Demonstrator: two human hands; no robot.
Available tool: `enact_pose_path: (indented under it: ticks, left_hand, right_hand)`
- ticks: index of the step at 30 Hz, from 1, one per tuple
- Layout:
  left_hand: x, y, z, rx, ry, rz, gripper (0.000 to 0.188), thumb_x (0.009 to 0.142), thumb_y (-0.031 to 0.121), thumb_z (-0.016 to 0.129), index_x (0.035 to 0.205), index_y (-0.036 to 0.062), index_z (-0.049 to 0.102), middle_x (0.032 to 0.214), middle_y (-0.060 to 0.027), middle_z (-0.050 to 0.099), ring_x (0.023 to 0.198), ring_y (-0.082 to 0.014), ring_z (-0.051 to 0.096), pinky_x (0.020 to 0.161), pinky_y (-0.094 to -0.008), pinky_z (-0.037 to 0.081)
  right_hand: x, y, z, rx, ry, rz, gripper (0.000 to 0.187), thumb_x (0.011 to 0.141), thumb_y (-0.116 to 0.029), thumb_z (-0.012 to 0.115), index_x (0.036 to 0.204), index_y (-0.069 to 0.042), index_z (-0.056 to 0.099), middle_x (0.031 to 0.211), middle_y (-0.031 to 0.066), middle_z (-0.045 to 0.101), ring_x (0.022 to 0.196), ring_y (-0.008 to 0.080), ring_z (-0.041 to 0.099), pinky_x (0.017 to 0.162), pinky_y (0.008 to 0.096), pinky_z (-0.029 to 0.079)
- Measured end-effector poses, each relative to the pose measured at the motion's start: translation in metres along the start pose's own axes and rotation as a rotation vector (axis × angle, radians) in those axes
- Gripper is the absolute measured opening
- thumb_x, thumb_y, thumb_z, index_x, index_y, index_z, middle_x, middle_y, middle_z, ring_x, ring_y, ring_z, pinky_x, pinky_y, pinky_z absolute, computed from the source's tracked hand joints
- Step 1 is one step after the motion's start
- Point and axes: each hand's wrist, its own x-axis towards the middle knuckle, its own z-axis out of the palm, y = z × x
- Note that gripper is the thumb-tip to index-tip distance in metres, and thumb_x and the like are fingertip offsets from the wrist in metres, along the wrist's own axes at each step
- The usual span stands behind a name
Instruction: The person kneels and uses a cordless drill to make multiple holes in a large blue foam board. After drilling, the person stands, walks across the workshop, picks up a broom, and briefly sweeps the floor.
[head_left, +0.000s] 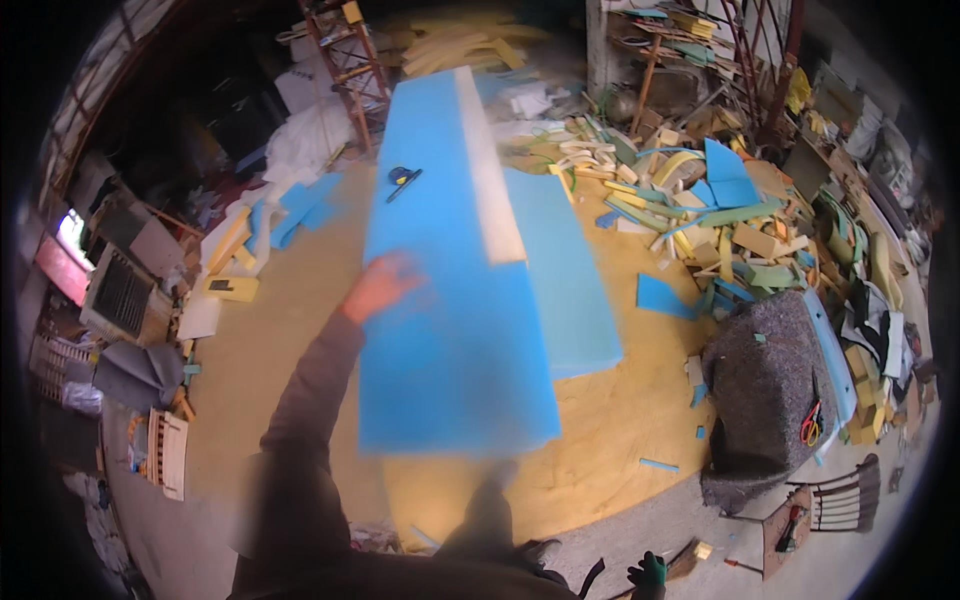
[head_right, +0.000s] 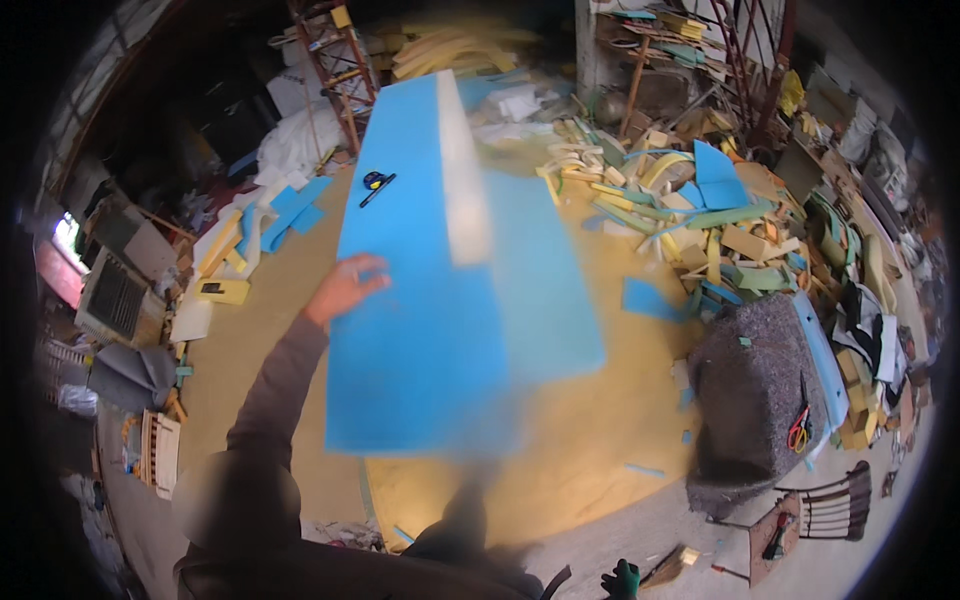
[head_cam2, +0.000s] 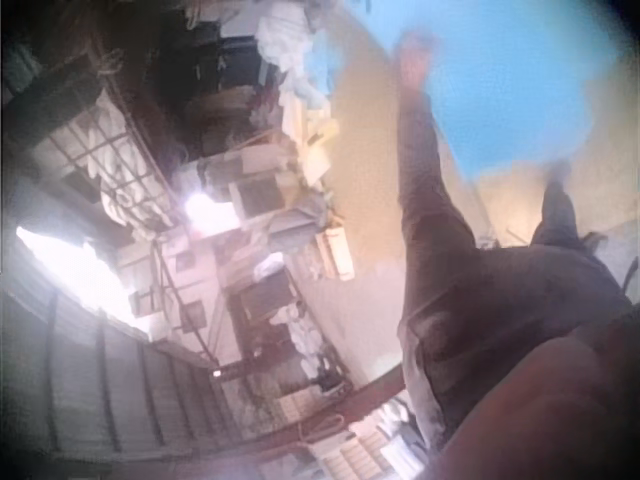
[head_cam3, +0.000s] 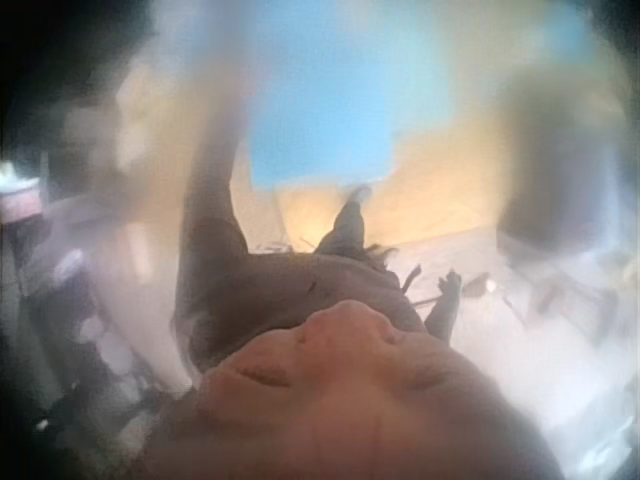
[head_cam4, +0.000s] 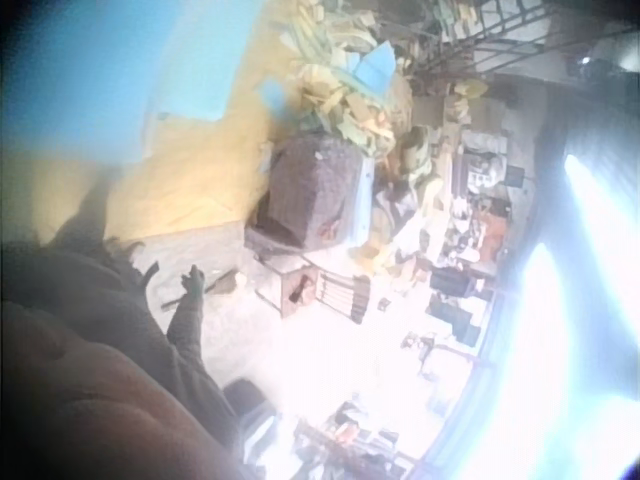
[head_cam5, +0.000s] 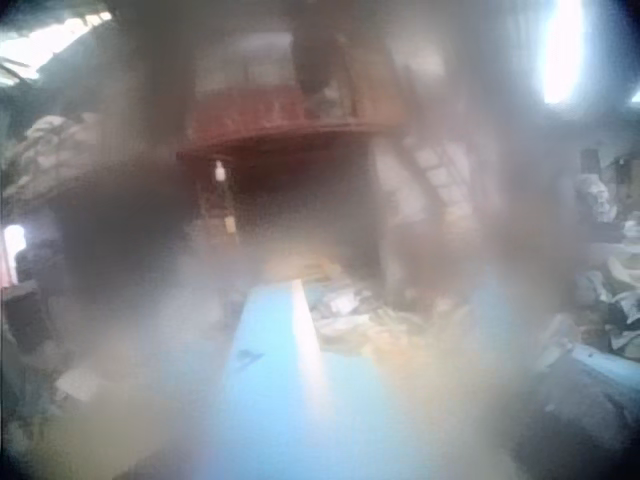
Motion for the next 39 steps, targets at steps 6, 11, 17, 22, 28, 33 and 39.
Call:
enact_pose_path:
  ticks: [6,11,17,22,28,33,39]
  left_hand:
    - [0.201,-0.205,-0.039,0.362,0.345,0.171,0.036,0.095,0.018,0.068,0.128,0.0029,0.067,0.121,-0.0190,0.071,0.112,-0.0367,0.067,0.097,-0.0476,0.052]
    - [0.310,-0.333,-0.034,0.969,0.369,-0.031,0.070,0.093,0.029,0.071,0.157,0.0176,0.044,0.155,-0.0206,0.047,0.140,-0.0438,0.044,0.116,-0.0571,0.036]
    - [0.352,-0.378,-0.031,0.655,0.200,0.044,0.049,0.106,0.042,0.055,0.151,0.0233,0.048,0.148,-0.0161,0.051,0.125,-0.0399,0.059,0.103,-0.0535,0.048]
    - [0.334,-0.328,-0.030,0.795,0.225,-0.157,0.038,0.106,0.041,0.056,0.124,0.0078,0.057,0.125,-0.0163,0.062,0.103,-0.0398,0.066,0.088,-0.0485,0.053]
    - [0.306,-0.291,-0.018,0.489,0.169,-0.221,0.035,0.104,0.037,0.059,0.103,0.0016,0.055,0.087,-0.0132,0.060,0.081,-0.0299,0.061,0.076,-0.0467,0.049]
    - [0.278,-0.210,0.004,0.107,0.168,-0.180,0.032,0.102,0.035,0.062,0.094,0.0047,0.056,0.076,-0.0042,0.055,0.068,-0.0157,0.050,0.068,-0.0358,0.042]
    - [0.229,-0.016,0.100,-0.096,0.112,-0.022,0.033,0.103,0.036,0.061,0.088,0.0066,0.057,0.071,-0.0005,0.056,0.061,-0.0104,0.048,0.058,-0.0301,0.040]
  right_hand:
    - [-0.134,-0.004,0.049,0.098,0.124,0.104,0.023,0.099,-0.027,0.066,0.114,-0.011,0.059,0.093,0.0084,0.066,0.069,0.0311,0.069,0.056,0.0464,0.058]
    - [-0.213,0.022,0.047,0.155,0.245,0.163,0.045,0.089,-0.037,0.080,0.120,-0.013,0.059,0.105,0.0099,0.066,0.080,0.0344,0.074,0.060,0.0477,0.058]
    - [-0.227,0.002,0.084,0.086,0.357,0.382,0.044,0.092,-0.040,0.077,0.120,-0.012,0.058,0.110,0.0112,0.066,0.080,0.0337,0.074,0.065,0.0498,0.057]
    - [-0.206,0.011,0.096,0.167,0.278,0.317,0.045,0.093,-0.041,0.077,0.121,-0.012,0.057,0.110,0.0110,0.066,0.083,0.0349,0.074,0.065,0.0494,0.058]
    - [-0.179,0.014,0.078,0.189,0.263,0.293,0.044,0.093,-0.040,0.076,0.122,-0.012,0.058,0.111,0.0105,0.066,0.084,0.0352,0.075,0.066,0.0498,0.058]
    - [-0.156,0.029,0.048,0.250,0.282,0.285,0.044,0.092,-0.040,0.077,0.122,-0.013,0.059,0.109,0.0089,0.066,0.083,0.0340,0.075,0.064,0.0484,0.058]
    - [-0.061,0.078,-0.028,0.150,0.087,-0.007,0.030,0.080,-0.024,0.082,0.105,-0.014,0.068,0.103,0.0070,0.067,0.099,0.0259,0.068,0.074,0.0392,0.057]
